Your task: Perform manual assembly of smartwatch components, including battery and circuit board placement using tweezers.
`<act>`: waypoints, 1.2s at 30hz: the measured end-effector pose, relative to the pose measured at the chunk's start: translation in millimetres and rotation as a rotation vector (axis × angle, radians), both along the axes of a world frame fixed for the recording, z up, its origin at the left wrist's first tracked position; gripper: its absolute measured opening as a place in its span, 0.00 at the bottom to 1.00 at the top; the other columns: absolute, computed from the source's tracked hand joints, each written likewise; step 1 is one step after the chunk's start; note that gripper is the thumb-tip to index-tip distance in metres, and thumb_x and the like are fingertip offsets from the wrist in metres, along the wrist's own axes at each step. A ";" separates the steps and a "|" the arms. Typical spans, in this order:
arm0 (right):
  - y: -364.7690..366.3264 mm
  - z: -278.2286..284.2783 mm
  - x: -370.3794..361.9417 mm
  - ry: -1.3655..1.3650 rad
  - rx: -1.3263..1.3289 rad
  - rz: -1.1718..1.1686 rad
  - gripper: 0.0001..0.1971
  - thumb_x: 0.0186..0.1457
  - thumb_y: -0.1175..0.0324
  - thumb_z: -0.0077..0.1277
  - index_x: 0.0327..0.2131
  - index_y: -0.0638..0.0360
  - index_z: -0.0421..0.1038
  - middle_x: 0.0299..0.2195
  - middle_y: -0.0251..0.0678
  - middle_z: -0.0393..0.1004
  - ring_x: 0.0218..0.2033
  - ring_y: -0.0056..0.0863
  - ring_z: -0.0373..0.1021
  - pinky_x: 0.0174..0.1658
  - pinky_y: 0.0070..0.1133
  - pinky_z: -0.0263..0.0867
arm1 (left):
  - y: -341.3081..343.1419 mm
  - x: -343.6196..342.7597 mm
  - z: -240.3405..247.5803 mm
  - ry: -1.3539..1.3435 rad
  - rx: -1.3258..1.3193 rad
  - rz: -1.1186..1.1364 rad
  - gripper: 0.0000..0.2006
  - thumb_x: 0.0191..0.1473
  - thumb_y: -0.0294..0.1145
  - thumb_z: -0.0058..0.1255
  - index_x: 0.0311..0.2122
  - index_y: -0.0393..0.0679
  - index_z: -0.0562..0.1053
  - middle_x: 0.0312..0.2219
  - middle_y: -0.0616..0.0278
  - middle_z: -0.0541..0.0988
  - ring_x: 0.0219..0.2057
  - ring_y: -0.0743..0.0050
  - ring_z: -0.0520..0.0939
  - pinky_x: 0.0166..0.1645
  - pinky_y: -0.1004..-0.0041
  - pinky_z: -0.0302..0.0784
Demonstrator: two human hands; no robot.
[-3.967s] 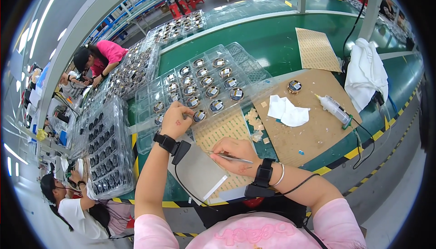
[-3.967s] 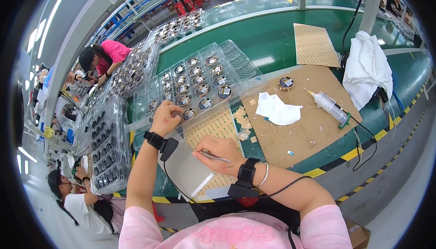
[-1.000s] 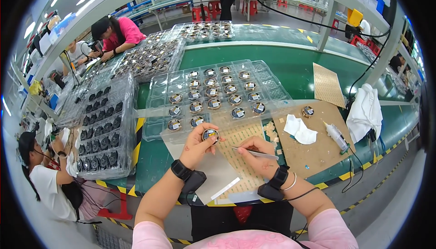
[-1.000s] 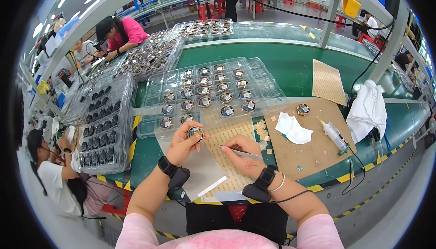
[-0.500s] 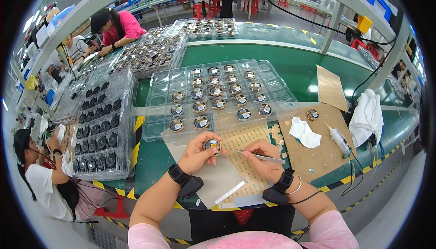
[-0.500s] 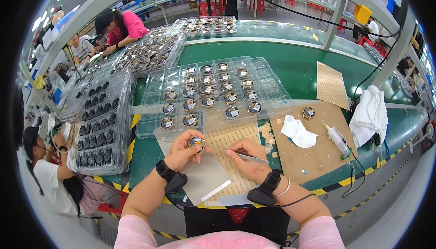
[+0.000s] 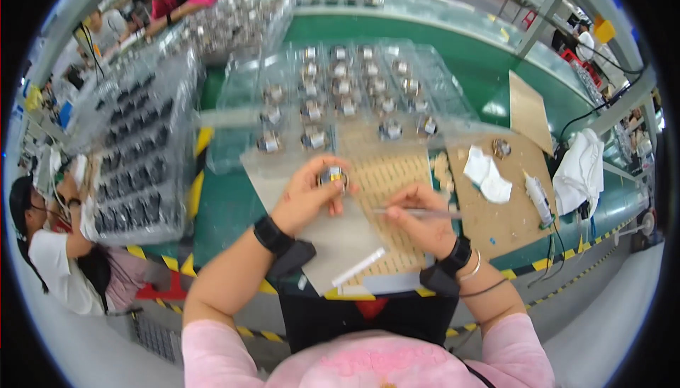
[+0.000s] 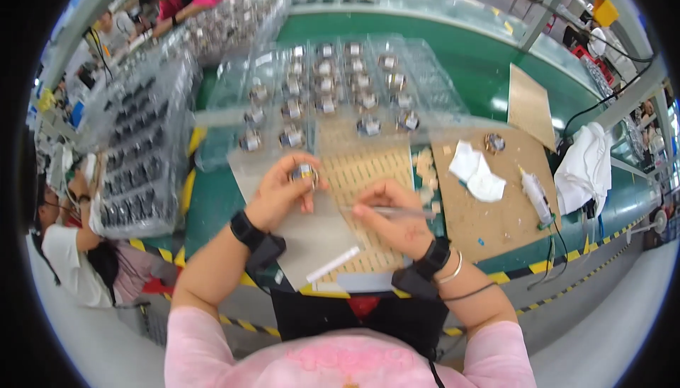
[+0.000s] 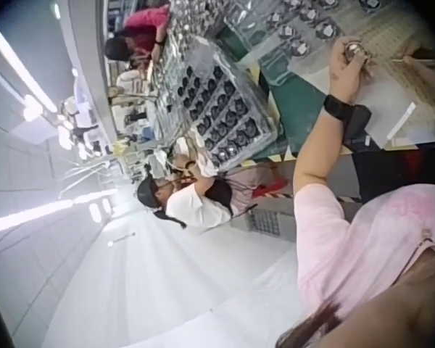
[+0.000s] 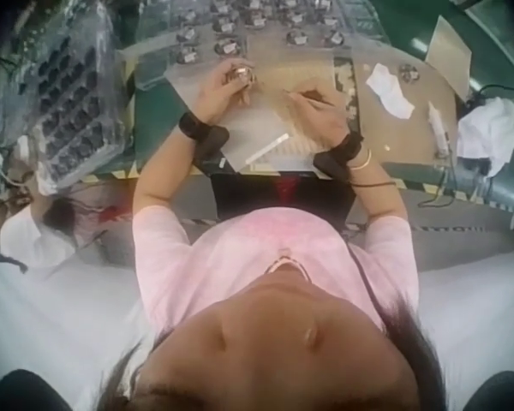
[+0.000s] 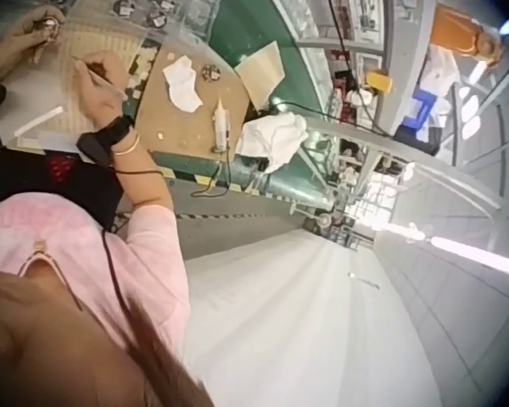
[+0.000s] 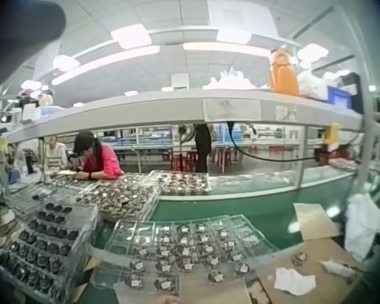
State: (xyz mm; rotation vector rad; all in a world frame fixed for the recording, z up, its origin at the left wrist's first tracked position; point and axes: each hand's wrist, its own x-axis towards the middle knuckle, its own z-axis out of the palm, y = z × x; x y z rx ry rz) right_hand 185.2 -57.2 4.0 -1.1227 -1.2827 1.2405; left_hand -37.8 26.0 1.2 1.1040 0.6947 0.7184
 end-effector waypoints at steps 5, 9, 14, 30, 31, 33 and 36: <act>-2.1 -1.5 -4.1 0.152 -0.088 0.236 0.07 0.51 0.78 0.53 0.30 0.64 0.64 0.33 0.41 0.73 0.33 0.24 0.72 0.38 0.18 0.68 | 9.8 4.3 2.9 0.023 0.043 -0.052 0.13 0.56 0.28 0.46 0.47 0.43 0.65 0.34 0.56 0.78 0.20 0.82 0.76 0.25 0.82 0.72; -4.6 -0.2 -13.7 0.082 -0.113 0.400 0.06 0.51 0.79 0.53 0.29 0.64 0.64 0.32 0.41 0.72 0.33 0.24 0.72 0.37 0.17 0.68 | 4.2 4.3 2.5 -0.001 -0.020 -0.122 0.13 0.56 0.27 0.46 0.47 0.42 0.65 0.34 0.57 0.78 0.21 0.82 0.76 0.25 0.81 0.73; -15.7 3.6 -31.2 0.007 -0.180 0.550 0.06 0.50 0.78 0.54 0.28 0.64 0.65 0.31 0.40 0.73 0.31 0.22 0.72 0.34 0.16 0.68 | 1.8 7.8 -3.6 0.021 0.003 -0.175 0.13 0.56 0.26 0.45 0.47 0.42 0.66 0.33 0.59 0.78 0.22 0.83 0.77 0.26 0.81 0.74; -20.0 -1.3 -45.4 -0.316 0.038 0.579 0.07 0.46 0.76 0.59 0.26 0.62 0.69 0.27 0.36 0.75 0.27 0.20 0.73 0.29 0.15 0.68 | -0.8 13.0 -5.9 0.089 0.131 -0.165 0.12 0.56 0.25 0.44 0.46 0.42 0.67 0.31 0.63 0.77 0.22 0.85 0.76 0.27 0.82 0.74; -20.1 -1.5 -45.8 -0.314 0.054 0.580 0.07 0.46 0.76 0.59 0.26 0.62 0.69 0.27 0.36 0.75 0.27 0.20 0.73 0.29 0.14 0.68 | -0.4 13.3 -5.6 0.088 0.137 -0.168 0.12 0.56 0.25 0.45 0.46 0.42 0.67 0.31 0.63 0.77 0.22 0.85 0.76 0.27 0.82 0.74; -20.9 -1.5 -45.9 -0.308 0.018 0.579 0.07 0.46 0.76 0.59 0.26 0.62 0.69 0.28 0.36 0.75 0.27 0.19 0.72 0.29 0.14 0.68 | 0.0 13.9 -5.6 0.085 0.150 -0.176 0.12 0.56 0.25 0.45 0.46 0.42 0.67 0.31 0.63 0.77 0.22 0.85 0.76 0.27 0.82 0.74; -21.8 -0.9 -45.9 -0.296 -0.051 0.573 0.07 0.47 0.75 0.58 0.26 0.62 0.69 0.28 0.35 0.75 0.27 0.18 0.72 0.29 0.14 0.68 | -0.5 14.2 -6.9 0.083 0.159 -0.161 0.11 0.54 0.24 0.45 0.44 0.42 0.67 0.29 0.62 0.77 0.21 0.82 0.78 0.27 0.80 0.76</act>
